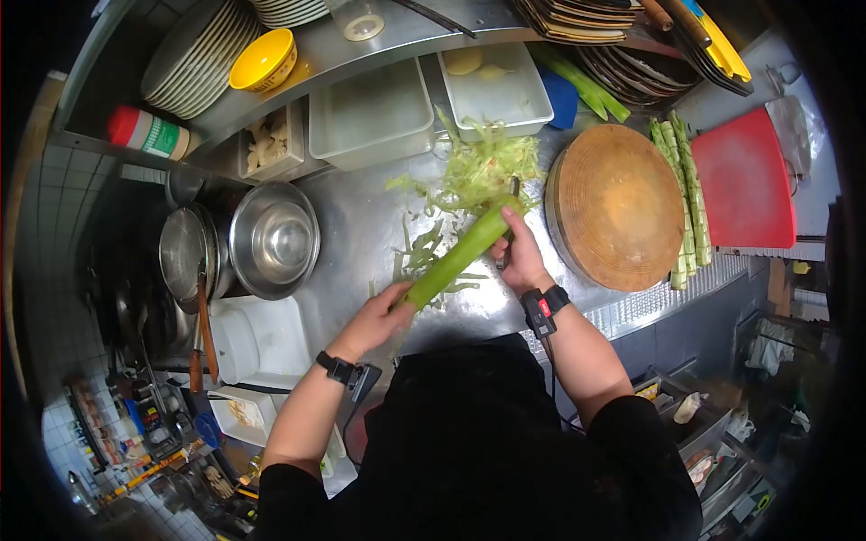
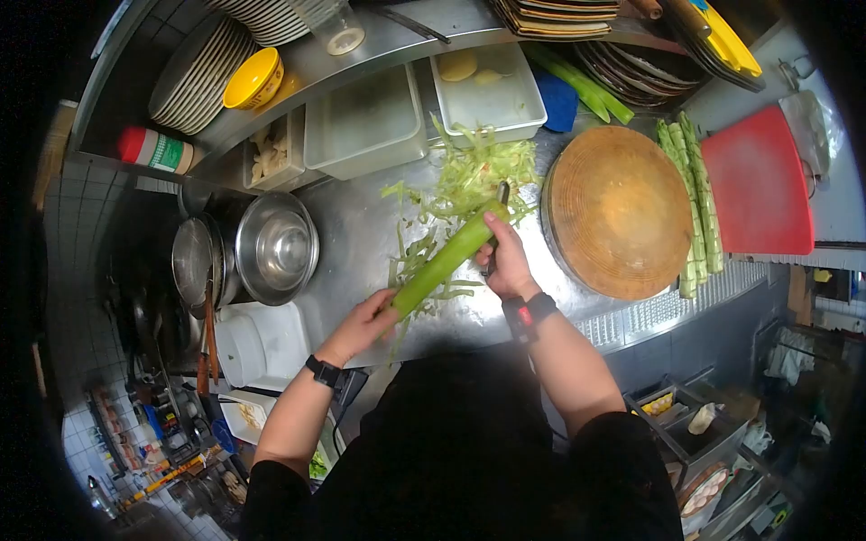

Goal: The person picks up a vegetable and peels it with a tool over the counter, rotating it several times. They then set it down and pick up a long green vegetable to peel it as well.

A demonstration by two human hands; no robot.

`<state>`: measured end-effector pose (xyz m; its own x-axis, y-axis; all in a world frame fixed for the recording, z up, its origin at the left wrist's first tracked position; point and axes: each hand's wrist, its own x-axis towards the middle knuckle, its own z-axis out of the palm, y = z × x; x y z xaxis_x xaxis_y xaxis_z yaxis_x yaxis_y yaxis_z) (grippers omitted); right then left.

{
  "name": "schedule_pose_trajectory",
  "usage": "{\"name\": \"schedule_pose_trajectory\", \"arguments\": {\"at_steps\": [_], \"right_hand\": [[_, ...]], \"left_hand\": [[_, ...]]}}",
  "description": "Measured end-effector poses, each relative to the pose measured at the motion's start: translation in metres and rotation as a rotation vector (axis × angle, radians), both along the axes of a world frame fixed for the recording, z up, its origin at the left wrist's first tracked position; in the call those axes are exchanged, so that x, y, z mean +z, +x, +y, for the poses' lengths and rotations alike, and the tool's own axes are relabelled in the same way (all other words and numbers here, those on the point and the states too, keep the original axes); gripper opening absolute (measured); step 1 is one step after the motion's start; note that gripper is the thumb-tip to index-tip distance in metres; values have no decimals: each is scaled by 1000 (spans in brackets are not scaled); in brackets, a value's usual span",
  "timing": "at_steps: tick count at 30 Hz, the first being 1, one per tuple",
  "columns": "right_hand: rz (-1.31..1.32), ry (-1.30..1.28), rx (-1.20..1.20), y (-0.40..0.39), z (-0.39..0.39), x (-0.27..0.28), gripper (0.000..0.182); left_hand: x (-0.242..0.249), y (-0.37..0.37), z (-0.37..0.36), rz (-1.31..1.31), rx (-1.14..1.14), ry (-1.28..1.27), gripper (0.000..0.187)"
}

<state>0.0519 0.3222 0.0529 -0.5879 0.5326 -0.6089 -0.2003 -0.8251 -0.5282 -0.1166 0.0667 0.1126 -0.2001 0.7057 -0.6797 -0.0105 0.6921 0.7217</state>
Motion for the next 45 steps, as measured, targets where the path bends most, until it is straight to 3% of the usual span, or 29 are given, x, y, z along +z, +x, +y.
{"name": "schedule_pose_trajectory", "arguments": {"at_steps": [4,6,13,15,21,23,25,29,32,37,39,42,45], "right_hand": [[-32,43,-43,18,9,18,26],[-39,63,-54,30,15,21,24],[-78,125,-136,63,33,21,22],[-53,191,-160,71,38,26,23],[-79,253,-172,95,59,45,41],[-91,307,-208,104,66,55,47],[-94,332,-221,117,73,58,53],[-68,348,-309,139,83,75,61],[-43,366,-348,164,92,78,64],[-89,371,-412,199,95,83,65],[-125,373,-413,209,94,86,65],[-113,369,-422,215,95,83,67],[-58,360,-382,214,103,73,66]], "left_hand": [[-51,-19,8,-54,136,267,53],[-66,-29,10,754,-150,-1,50],[-60,-72,-17,712,-287,-251,55],[-60,-70,-36,776,-454,-388,65],[-84,3,-95,795,-387,-516,97],[-76,22,-90,813,-354,-546,91],[-90,33,-91,851,-286,-390,73],[-121,39,-70,769,-204,-170,60],[-120,34,-14,736,7,-71,30],[-121,5,86,542,50,82,27],[-125,-1,103,521,118,375,29],[-92,-24,85,479,143,140,26],[-78,-43,15,551,176,-116,21]]}}
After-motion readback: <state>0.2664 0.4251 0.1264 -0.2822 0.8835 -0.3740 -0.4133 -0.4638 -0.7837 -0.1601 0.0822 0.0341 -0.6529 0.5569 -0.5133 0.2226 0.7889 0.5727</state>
